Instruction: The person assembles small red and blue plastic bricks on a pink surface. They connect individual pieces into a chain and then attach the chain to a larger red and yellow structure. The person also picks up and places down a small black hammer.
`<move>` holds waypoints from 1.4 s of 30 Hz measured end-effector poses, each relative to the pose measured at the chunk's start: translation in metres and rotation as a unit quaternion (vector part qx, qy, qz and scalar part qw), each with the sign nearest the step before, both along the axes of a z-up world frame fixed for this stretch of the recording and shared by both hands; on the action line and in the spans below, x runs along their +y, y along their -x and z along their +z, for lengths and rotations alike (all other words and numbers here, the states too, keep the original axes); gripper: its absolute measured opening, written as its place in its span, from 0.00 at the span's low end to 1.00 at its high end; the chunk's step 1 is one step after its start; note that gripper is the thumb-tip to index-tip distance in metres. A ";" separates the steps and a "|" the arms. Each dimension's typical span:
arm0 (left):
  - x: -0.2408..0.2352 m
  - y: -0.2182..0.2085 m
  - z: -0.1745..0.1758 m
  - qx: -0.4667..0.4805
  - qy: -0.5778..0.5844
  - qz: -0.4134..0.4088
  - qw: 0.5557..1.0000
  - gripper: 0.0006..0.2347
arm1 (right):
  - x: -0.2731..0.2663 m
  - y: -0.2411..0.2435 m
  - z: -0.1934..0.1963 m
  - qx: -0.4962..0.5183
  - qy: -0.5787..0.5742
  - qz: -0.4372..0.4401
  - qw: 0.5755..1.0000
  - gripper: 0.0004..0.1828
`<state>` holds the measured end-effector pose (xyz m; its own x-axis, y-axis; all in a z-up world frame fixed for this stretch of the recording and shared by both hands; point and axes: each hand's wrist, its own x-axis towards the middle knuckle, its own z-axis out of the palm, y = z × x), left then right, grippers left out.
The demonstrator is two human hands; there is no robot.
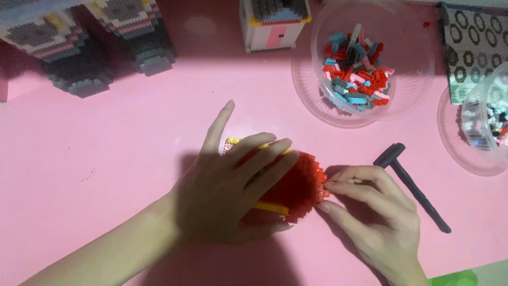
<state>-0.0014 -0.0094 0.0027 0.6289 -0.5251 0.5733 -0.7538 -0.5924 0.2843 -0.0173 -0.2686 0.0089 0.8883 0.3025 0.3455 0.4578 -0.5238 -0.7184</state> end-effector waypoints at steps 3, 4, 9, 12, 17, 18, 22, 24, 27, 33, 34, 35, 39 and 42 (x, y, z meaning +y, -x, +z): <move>0.000 -0.002 0.000 0.001 -0.004 -0.002 1.000 0.31 | -0.001 -0.001 -0.002 0.006 -0.008 0.000 1.000 0.13; -0.001 -0.001 0.000 0.003 -0.004 -0.003 1.000 0.31 | -0.002 0.000 -0.003 0.008 -0.008 -0.001 1.000 0.13; -0.002 0.001 0.001 0.004 0.011 -0.004 1.000 0.30 | -0.004 0.001 -0.001 0.021 -0.011 0.008 1.000 0.09; -0.002 0.002 -0.001 0.012 -0.007 -0.001 1.000 0.36 | -0.007 0.001 -0.003 0.027 -0.027 0.020 0.999 0.07; 0.001 0.002 0.000 0.008 -0.003 0.004 1.000 0.37 | -0.025 0.004 -0.008 0.011 -0.013 0.023 1.000 0.10; 0.000 0.004 -0.001 0.016 -0.013 0.006 1.000 0.37 | -0.029 0.007 -0.010 0.001 -0.012 0.016 1.000 0.11; 0.002 0.004 -0.001 0.020 -0.028 0.014 0.999 0.41 | -0.024 0.002 -0.017 -0.039 -0.030 -0.001 0.999 0.11; 0.002 0.005 -0.001 0.043 -0.007 0.003 0.999 0.42 | -0.017 -0.001 -0.015 -0.031 -0.021 -0.019 0.999 0.10; 0.004 0.003 0.000 0.057 0.025 0.004 0.998 0.37 | -0.011 -0.002 -0.015 0.006 -0.026 -0.020 0.999 0.09; 0.006 0.001 -0.002 0.081 0.024 -0.004 0.996 0.32 | -0.006 -0.001 -0.011 -0.021 0.034 -0.021 0.999 0.08; 0.005 0.001 0.000 0.082 0.023 -0.006 0.996 0.32 | -0.007 0.000 -0.011 -0.020 0.033 -0.024 0.999 0.08; 0.004 0.001 0.001 0.087 0.026 -0.007 0.996 0.31 | -0.007 0.000 -0.011 -0.013 0.023 -0.025 0.999 0.08; -0.001 -0.001 0.005 0.086 0.042 0.003 0.995 0.29 | -0.008 -0.002 -0.010 0.036 -0.069 0.012 0.997 0.18; -0.002 -0.003 0.004 0.097 0.070 -0.004 0.993 0.32 | -0.016 0.001 -0.007 0.041 -0.071 0.016 0.997 0.21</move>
